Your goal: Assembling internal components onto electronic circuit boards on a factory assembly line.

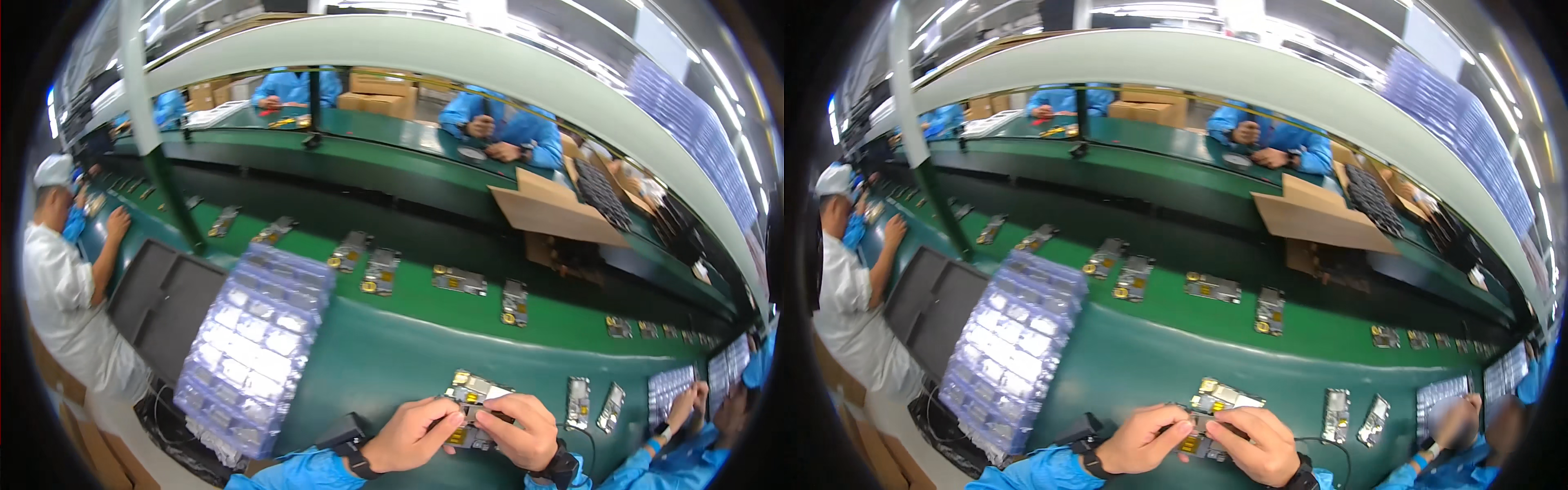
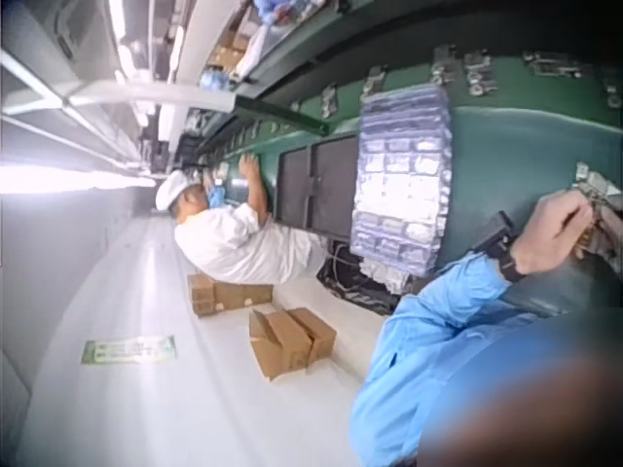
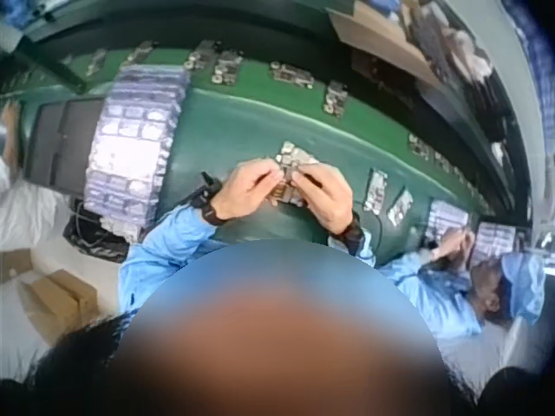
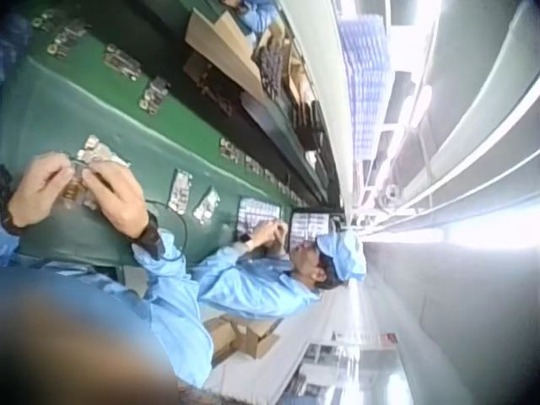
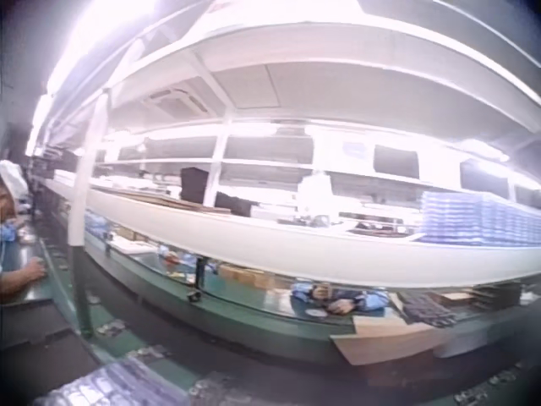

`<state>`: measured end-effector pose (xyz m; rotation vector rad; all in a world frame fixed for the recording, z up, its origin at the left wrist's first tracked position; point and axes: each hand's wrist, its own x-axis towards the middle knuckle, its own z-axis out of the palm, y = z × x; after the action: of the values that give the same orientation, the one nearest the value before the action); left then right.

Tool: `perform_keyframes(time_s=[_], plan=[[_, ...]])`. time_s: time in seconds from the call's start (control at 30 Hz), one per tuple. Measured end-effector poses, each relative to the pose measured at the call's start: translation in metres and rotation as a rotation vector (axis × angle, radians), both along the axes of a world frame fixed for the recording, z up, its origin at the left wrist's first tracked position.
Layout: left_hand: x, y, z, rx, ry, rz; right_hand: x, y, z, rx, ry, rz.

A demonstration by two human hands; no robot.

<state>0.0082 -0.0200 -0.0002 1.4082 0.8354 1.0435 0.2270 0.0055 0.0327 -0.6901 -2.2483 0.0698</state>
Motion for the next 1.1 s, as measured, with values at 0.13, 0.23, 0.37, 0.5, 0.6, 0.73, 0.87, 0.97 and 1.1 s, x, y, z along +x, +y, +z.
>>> perform_keyframes(time_s=[0.13,0.23,0.37,0.5,0.6,0.73,0.87,0.97,1.1], plan=[[0.026,0.02,-0.007,0.033,-0.038,-0.113,0.031,0.002,-0.02,-0.022,0.133,-0.073],[0.041,0.024,-0.024,-0.026,-0.116,-0.091,0.043,0.007,-0.037,-0.001,0.106,-0.064],[0.034,0.016,-0.036,-0.102,-0.151,-0.116,0.039,0.007,-0.03,-0.031,0.063,-0.059],[0.034,0.014,-0.038,-0.096,-0.193,-0.084,0.035,0.007,-0.037,-0.054,0.085,-0.068],[0.027,0.014,-0.041,-0.136,-0.122,-0.104,0.031,0.008,-0.042,-0.068,0.091,-0.077],[0.027,0.013,-0.04,-0.117,-0.155,-0.068,0.033,0.01,-0.049,-0.092,0.08,-0.045],[0.025,0.012,-0.039,-0.118,-0.12,-0.08,0.033,0.01,-0.048,-0.08,0.081,-0.024],[0.025,0.012,-0.037,-0.12,-0.12,-0.084,0.033,0.009,-0.049,-0.073,0.089,-0.026],[0.025,0.012,-0.037,-0.122,-0.103,-0.081,0.033,0.008,-0.052,-0.072,0.108,-0.028]])
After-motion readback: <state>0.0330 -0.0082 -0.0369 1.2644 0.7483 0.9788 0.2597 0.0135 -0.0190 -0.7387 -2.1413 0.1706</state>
